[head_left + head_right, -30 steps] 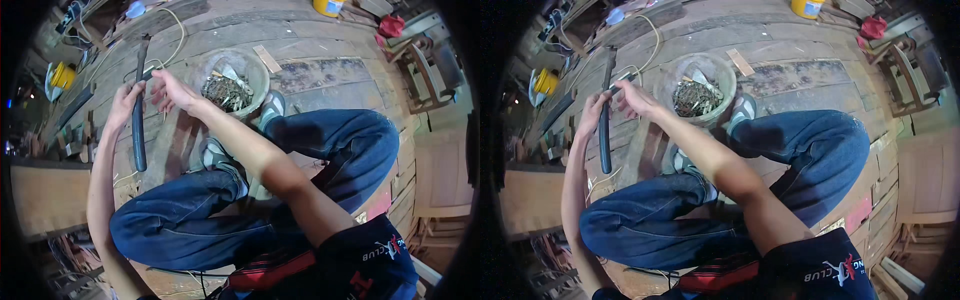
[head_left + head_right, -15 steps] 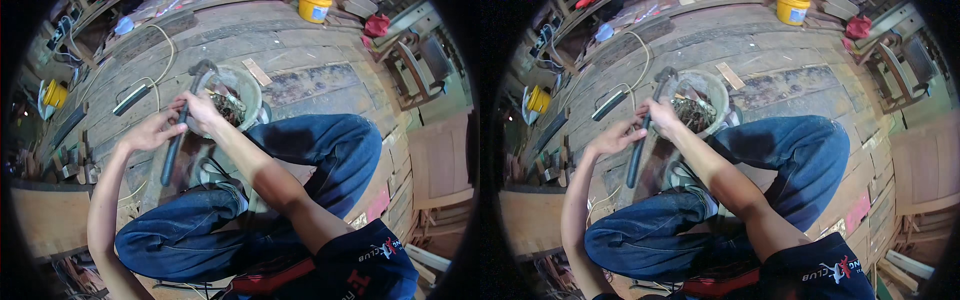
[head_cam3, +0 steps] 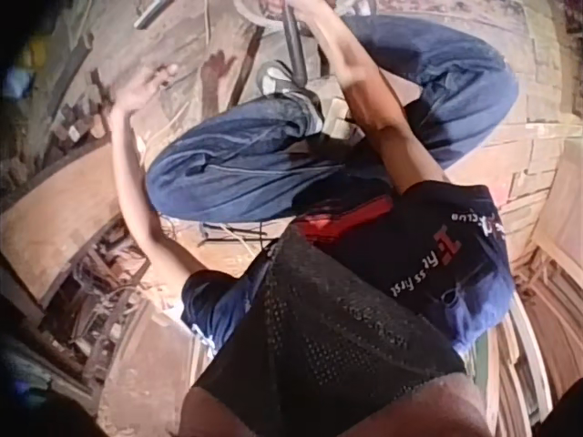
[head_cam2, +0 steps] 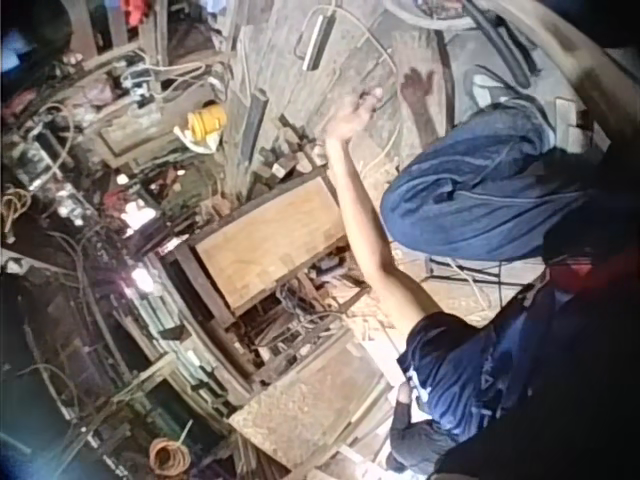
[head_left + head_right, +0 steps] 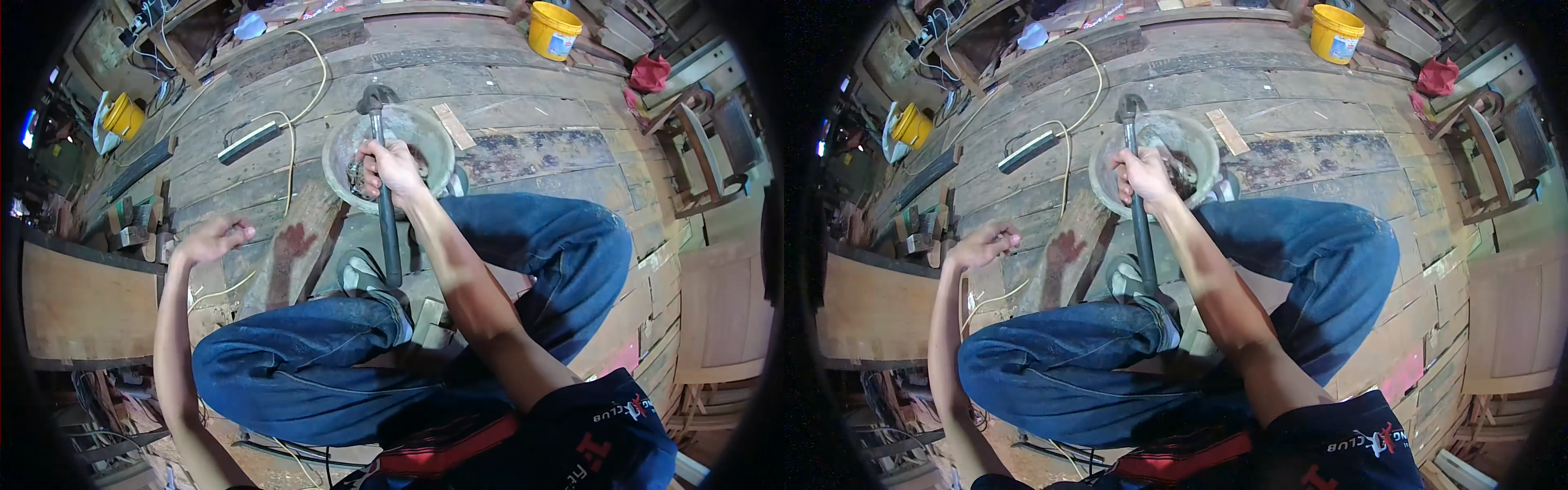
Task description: Using a hammer and a pair of pliers to straighten bent nails on a wooden floor.
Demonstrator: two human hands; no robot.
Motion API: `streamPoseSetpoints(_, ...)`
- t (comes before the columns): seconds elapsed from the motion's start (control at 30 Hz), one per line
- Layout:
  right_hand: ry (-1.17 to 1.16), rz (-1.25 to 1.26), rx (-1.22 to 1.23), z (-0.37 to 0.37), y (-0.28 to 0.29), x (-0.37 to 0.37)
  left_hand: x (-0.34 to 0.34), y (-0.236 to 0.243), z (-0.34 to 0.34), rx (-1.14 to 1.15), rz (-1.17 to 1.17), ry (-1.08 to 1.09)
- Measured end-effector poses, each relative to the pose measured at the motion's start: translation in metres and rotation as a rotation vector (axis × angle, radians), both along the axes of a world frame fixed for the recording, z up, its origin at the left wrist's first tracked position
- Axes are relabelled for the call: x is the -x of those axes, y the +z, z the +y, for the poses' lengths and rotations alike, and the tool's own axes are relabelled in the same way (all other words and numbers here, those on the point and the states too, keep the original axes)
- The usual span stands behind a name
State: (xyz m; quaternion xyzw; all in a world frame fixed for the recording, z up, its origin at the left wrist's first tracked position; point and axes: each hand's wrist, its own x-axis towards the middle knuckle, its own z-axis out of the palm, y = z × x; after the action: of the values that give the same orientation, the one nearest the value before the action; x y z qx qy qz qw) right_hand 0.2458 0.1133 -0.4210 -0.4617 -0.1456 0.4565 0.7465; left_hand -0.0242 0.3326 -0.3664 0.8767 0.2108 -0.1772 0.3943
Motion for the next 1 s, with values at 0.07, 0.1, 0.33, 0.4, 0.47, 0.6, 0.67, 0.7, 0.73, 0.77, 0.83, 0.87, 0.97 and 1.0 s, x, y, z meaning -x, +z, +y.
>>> streamPoseSetpoints(0.07, 0.018, -0.019, -0.018, -0.005, 0.003, -0.001, 0.007, -0.009, -0.003, 0.004, -0.007, 0.004)
streamPoseSetpoints(0.1, 0.014, -0.035, 0.017, -0.005, 0.005, -0.002, 0.009, -0.013, -0.005, -0.021, 0.017, 0.02)
streamPoseSetpoints(0.33, 0.052, 0.032, -0.059, -0.001, 0.012, 0.001, 0.03, -0.085, -0.01, -0.145, 0.136, 0.08)
streamPoseSetpoints(0.4, 0.053, 0.024, -0.035, 0.001, 0.014, 0.003, 0.043, -0.117, -0.017, -0.298, 0.2, 0.082)
streamPoseSetpoints(0.47, 0.071, 0.022, -0.04, 0.004, 0.017, 0.002, 0.065, -0.143, -0.03, -0.455, 0.195, 0.117)
streamPoseSetpoints(0.6, 0.119, 0.037, -0.015, 0.012, 0.03, 0.001, 0.11, -0.162, -0.049, -0.499, 0.204, 0.215)
streamPoseSetpoints(0.67, 0.121, 0.069, -0.004, 0.013, 0.042, -0.001, 0.124, -0.161, -0.048, -0.466, 0.186, 0.259)
streamPoseSetpoints(0.7, 0.111, 0.091, -0.001, 0.013, 0.05, -0.004, 0.129, -0.159, -0.044, -0.452, 0.169, 0.281)
streamPoseSetpoints(0.73, 0.155, 0.058, -0.036, 0.012, 0.059, -0.008, 0.134, -0.157, -0.04, -0.43, 0.151, 0.305)
streamPoseSetpoints(0.77, 0.147, 0.028, 0.012, 0.009, 0.068, -0.011, 0.139, -0.155, -0.036, -0.406, 0.131, 0.329)
streamPoseSetpoints(0.83, 0.175, 0.009, 0.0, -0.001, 0.085, -0.019, 0.147, -0.15, -0.023, -0.357, 0.083, 0.373)
streamPoseSetpoints(0.87, 0.217, -0.016, -0.033, -0.01, 0.092, -0.023, 0.15, -0.147, -0.016, -0.33, 0.052, 0.397)
streamPoseSetpoints(0.97, 0.187, 0.112, -0.168, -0.042, 0.093, -0.024, 0.156, -0.127, 0.002, -0.29, -0.071, 0.374)
streamPoseSetpoints(1.0, 0.128, 0.097, -0.052, -0.054, 0.085, -0.02, 0.155, -0.117, 0.008, -0.243, -0.069, 0.465)
